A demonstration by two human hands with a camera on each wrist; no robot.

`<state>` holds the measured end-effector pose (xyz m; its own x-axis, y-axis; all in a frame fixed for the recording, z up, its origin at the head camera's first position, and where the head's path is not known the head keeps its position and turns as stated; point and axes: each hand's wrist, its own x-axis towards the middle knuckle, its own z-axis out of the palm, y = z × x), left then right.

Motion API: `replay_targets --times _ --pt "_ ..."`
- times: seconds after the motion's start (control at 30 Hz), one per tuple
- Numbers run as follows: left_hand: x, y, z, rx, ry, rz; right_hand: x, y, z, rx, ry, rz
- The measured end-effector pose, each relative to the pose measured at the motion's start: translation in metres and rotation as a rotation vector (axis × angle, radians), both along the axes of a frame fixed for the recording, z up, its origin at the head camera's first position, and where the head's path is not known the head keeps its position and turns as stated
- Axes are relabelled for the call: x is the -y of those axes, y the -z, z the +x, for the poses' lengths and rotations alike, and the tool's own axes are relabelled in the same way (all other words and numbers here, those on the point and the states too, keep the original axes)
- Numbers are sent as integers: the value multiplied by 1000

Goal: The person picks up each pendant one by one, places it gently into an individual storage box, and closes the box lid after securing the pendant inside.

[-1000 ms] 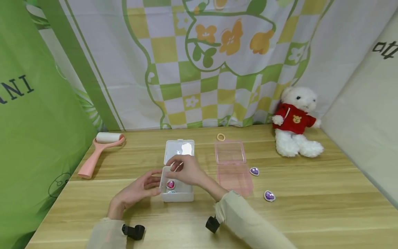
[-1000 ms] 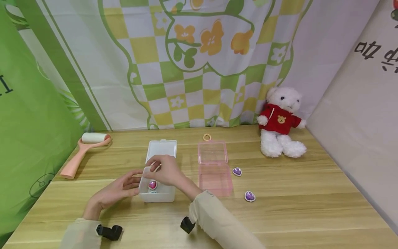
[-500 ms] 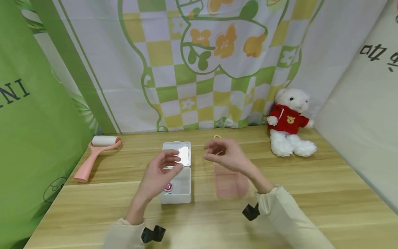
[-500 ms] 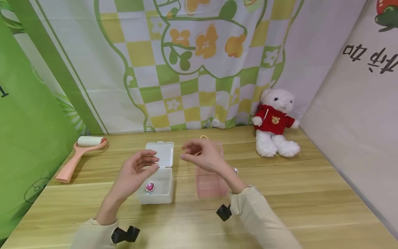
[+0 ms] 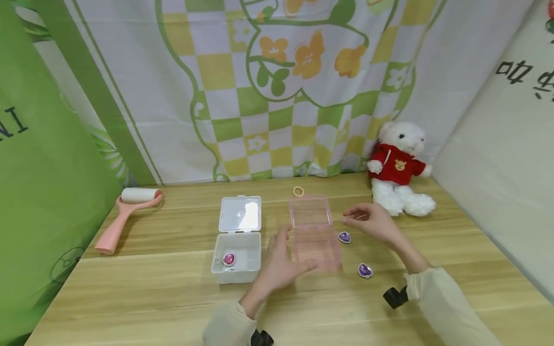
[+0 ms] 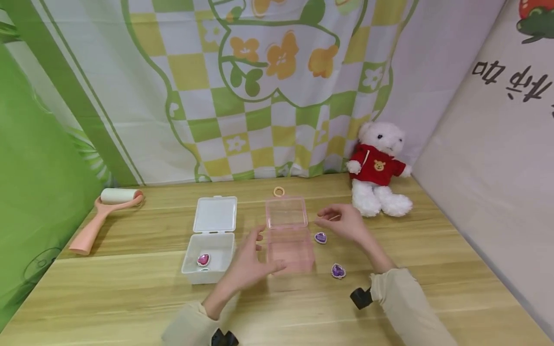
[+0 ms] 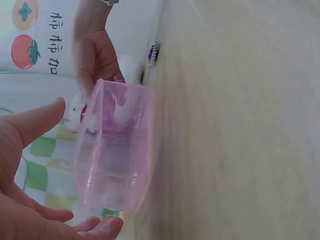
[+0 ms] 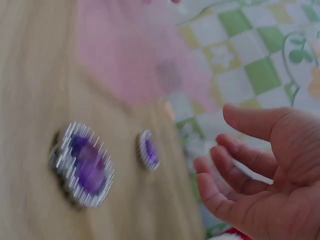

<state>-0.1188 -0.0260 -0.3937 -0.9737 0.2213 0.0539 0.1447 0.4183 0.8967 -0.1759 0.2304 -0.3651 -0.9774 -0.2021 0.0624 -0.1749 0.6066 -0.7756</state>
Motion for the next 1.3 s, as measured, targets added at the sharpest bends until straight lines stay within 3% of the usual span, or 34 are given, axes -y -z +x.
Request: replay_targets --times 0.07,0.17,0.47,0.73,1.0,1.3 --pt "-5 6 2 33 -29 -15 -11 12 -2 59 6 9" --pt "-10 14 1 59 -49 30 -23 28 -5 144 -1 -15" --pt "-8 27 -5 97 0 95 -42 51 -13 265 -62 -145" --pt "1 32 -8 130 12 103 -42 56 -17 335 -119 -203" --pt "4 31 -9 148 29 106 -38 55 -22 383 -122 -220" --pt "5 32 -10 147 38 107 -35 58 -25 339 -154 -184"
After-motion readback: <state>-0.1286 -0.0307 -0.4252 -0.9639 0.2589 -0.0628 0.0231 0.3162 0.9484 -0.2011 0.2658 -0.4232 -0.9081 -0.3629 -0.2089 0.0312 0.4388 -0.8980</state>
